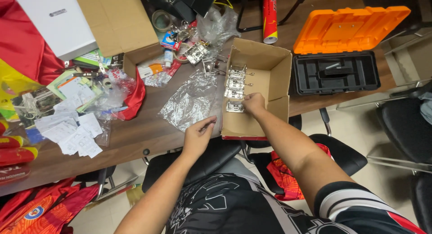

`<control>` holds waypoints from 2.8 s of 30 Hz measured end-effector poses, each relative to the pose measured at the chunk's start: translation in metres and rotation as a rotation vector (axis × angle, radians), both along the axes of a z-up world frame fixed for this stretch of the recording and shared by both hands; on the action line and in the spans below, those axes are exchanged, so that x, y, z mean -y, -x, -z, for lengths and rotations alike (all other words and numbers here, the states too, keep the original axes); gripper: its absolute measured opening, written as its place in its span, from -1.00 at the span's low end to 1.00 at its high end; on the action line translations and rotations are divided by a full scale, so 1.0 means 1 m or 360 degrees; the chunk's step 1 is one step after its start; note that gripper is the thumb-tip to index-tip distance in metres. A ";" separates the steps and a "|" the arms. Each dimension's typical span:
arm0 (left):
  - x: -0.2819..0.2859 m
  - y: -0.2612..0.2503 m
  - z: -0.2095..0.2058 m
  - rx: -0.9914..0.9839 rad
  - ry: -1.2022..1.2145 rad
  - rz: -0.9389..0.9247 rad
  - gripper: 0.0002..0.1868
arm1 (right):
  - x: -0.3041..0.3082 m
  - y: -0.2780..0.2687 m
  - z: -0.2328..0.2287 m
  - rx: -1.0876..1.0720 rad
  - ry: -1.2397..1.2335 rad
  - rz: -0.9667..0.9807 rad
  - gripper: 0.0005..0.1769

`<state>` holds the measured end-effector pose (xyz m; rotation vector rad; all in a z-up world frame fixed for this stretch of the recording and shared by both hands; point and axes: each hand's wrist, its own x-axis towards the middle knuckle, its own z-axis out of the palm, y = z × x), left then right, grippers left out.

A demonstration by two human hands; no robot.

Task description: Sorting and organizing various small office and stationary items on a desk into boxes and bags.

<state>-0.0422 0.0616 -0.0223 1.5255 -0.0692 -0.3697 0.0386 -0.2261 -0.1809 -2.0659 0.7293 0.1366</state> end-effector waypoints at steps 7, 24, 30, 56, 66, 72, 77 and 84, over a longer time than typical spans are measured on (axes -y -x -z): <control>-0.021 0.014 0.001 -0.0053 -0.0007 -0.0086 -0.68 | -0.015 -0.002 -0.016 -0.0158 -0.0243 0.0155 -0.87; -0.041 0.017 -0.007 -0.0061 -0.0061 -0.0185 -0.70 | -0.004 -0.027 -0.010 0.0635 0.0132 0.0142 -0.84; -0.058 0.005 -0.006 0.0029 -0.0065 -0.0350 -0.71 | -0.070 -0.054 -0.156 0.1351 -0.0248 -0.0113 -0.87; -0.113 0.041 0.007 -0.0050 0.0018 -0.1043 -0.72 | -0.178 -0.214 -0.049 -0.0057 0.0902 -0.0755 -0.65; -0.093 0.014 0.002 0.0039 0.0096 -0.0814 -0.72 | -0.159 -0.190 -0.099 0.0627 0.0570 -0.0260 -0.80; -0.078 -0.008 -0.038 0.0203 -0.0128 -0.0630 -0.72 | -0.159 -0.110 -0.153 0.0705 -0.0666 -0.0504 -0.79; -0.053 -0.028 -0.085 0.0983 -0.0695 -0.0444 -0.65 | -0.157 -0.019 -0.180 0.0677 -0.1033 -0.0589 -0.77; -0.020 -0.026 -0.072 0.1168 -0.0818 -0.0263 -0.53 | -0.149 0.045 -0.257 0.0277 -0.0899 -0.0436 -0.75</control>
